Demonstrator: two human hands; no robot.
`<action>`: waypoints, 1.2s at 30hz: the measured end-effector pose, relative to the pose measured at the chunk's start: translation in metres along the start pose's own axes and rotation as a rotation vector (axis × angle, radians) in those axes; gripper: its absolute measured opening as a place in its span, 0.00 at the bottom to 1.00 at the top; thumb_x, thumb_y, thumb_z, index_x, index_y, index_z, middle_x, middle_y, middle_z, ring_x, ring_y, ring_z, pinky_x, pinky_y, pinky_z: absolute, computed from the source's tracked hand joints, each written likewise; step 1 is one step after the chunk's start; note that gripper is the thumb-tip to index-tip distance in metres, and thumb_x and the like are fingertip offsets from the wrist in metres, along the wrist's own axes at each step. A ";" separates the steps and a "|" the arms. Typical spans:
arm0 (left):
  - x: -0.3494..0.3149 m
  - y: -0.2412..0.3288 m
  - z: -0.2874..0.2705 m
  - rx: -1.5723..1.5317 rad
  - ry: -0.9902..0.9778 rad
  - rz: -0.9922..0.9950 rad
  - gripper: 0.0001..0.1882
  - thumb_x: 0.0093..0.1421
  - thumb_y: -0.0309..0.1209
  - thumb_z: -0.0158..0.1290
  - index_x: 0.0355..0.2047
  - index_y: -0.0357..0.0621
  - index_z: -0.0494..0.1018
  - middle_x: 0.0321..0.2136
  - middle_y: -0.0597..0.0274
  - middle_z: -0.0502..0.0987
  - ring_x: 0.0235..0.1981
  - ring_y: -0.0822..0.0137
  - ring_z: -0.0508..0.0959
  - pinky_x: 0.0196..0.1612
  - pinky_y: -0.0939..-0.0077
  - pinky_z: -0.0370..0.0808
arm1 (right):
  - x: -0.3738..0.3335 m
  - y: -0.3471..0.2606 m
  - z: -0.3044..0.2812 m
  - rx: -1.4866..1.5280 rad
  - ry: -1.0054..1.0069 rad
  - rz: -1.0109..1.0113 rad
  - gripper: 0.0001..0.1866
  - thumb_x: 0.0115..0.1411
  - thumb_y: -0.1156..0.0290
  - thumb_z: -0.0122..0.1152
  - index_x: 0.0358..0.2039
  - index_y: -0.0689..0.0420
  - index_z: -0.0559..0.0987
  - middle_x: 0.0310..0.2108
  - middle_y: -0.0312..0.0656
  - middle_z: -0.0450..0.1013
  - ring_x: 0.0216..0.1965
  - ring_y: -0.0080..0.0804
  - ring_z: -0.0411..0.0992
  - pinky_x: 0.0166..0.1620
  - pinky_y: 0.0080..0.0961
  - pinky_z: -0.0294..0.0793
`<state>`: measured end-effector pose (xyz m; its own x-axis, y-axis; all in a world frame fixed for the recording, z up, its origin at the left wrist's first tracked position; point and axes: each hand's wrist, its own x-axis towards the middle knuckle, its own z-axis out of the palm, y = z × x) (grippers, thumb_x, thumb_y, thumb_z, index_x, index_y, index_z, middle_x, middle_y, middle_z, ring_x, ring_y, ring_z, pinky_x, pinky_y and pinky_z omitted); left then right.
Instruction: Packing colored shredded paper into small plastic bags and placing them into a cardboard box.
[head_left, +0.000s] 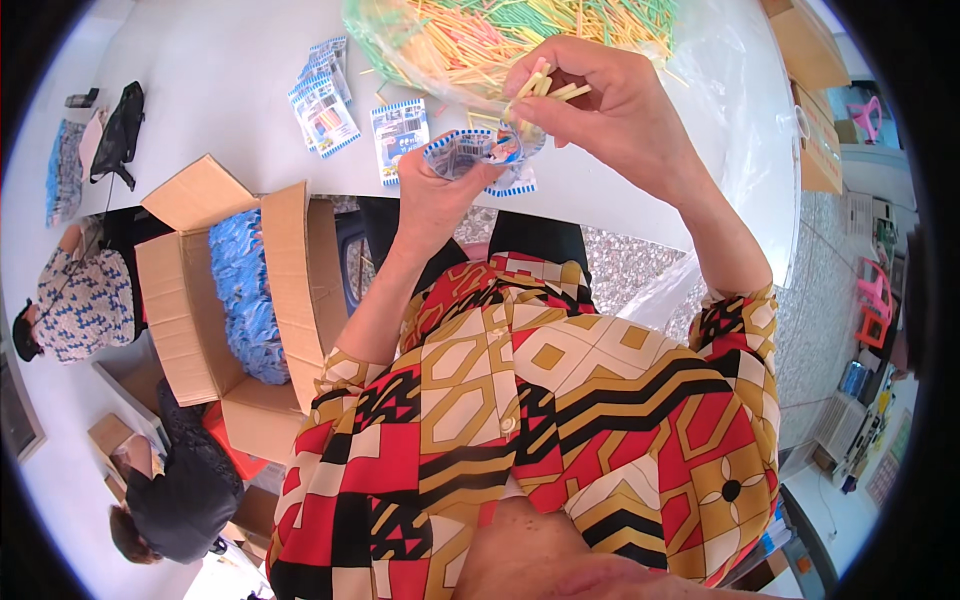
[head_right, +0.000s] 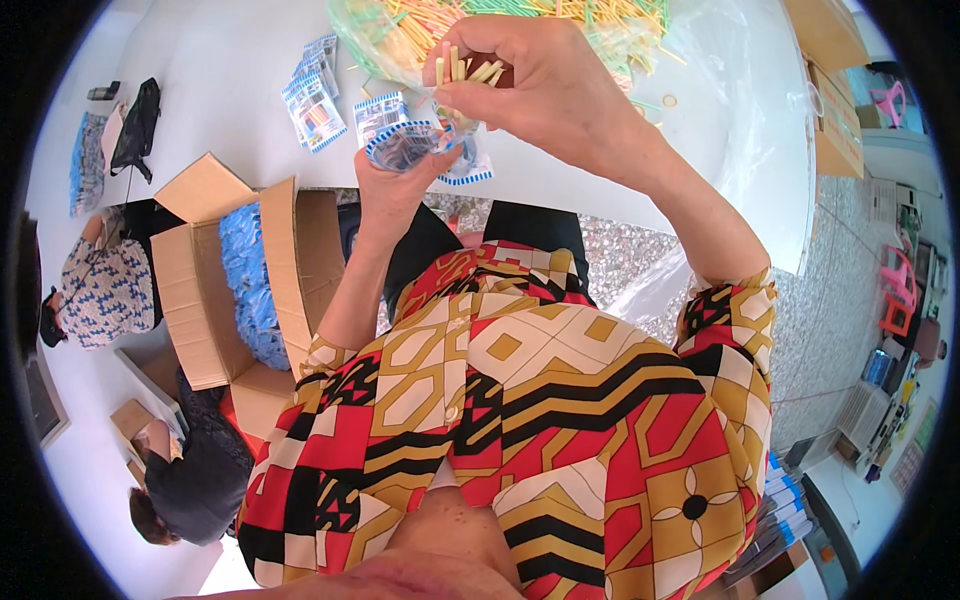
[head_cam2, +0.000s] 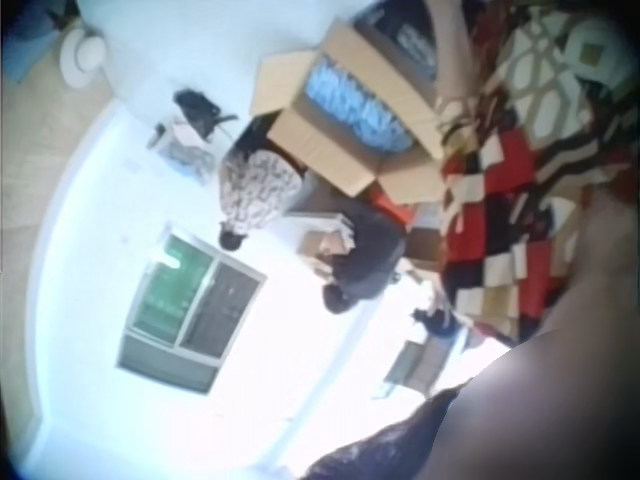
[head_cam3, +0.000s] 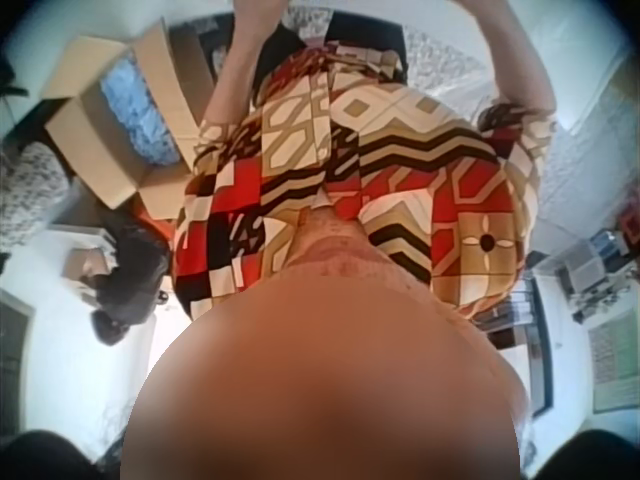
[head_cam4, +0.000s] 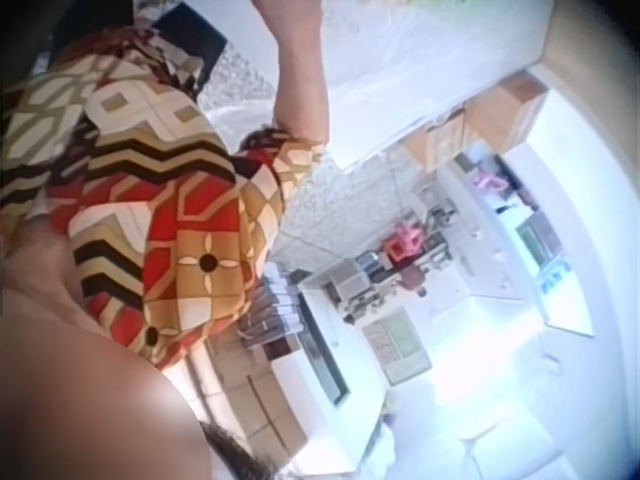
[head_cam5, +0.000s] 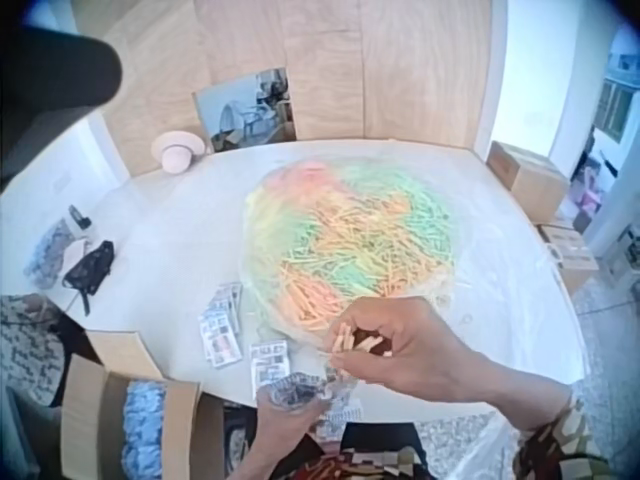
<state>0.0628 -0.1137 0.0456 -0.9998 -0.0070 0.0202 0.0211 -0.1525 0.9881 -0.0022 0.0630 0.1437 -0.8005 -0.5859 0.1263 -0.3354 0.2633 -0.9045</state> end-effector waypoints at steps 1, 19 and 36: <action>0.000 0.001 0.001 -0.001 -0.002 0.001 0.09 0.52 0.23 0.58 0.35 0.35 0.76 0.28 0.65 0.79 0.28 0.79 0.76 0.33 0.83 0.74 | 0.000 0.000 0.001 -0.001 0.002 0.000 0.05 0.57 0.75 0.58 0.34 0.59 0.76 0.32 0.31 0.73 0.28 0.13 0.69 0.28 0.12 0.69; 0.006 -0.001 0.009 0.004 0.008 0.061 0.08 0.55 0.25 0.58 0.35 0.35 0.77 0.27 0.67 0.78 0.27 0.81 0.73 0.31 0.85 0.71 | 0.002 0.016 -0.007 -0.144 -0.018 -0.026 0.03 0.57 0.74 0.57 0.32 0.59 0.75 0.28 0.33 0.73 0.29 0.15 0.70 0.33 0.13 0.69; 0.028 0.005 0.010 0.050 0.020 0.168 0.10 0.56 0.29 0.57 0.35 0.35 0.77 0.26 0.70 0.77 0.27 0.82 0.69 0.30 0.86 0.67 | 0.014 0.048 -0.025 0.401 0.021 0.080 0.22 0.66 0.60 0.38 0.50 0.61 0.72 0.18 0.29 0.59 0.20 0.14 0.55 0.22 0.12 0.54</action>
<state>0.0347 -0.1047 0.0524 -0.9819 -0.0484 0.1833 0.1873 -0.0981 0.9774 -0.0418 0.0865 0.1118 -0.8276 -0.5588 0.0532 -0.0545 -0.0143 -0.9984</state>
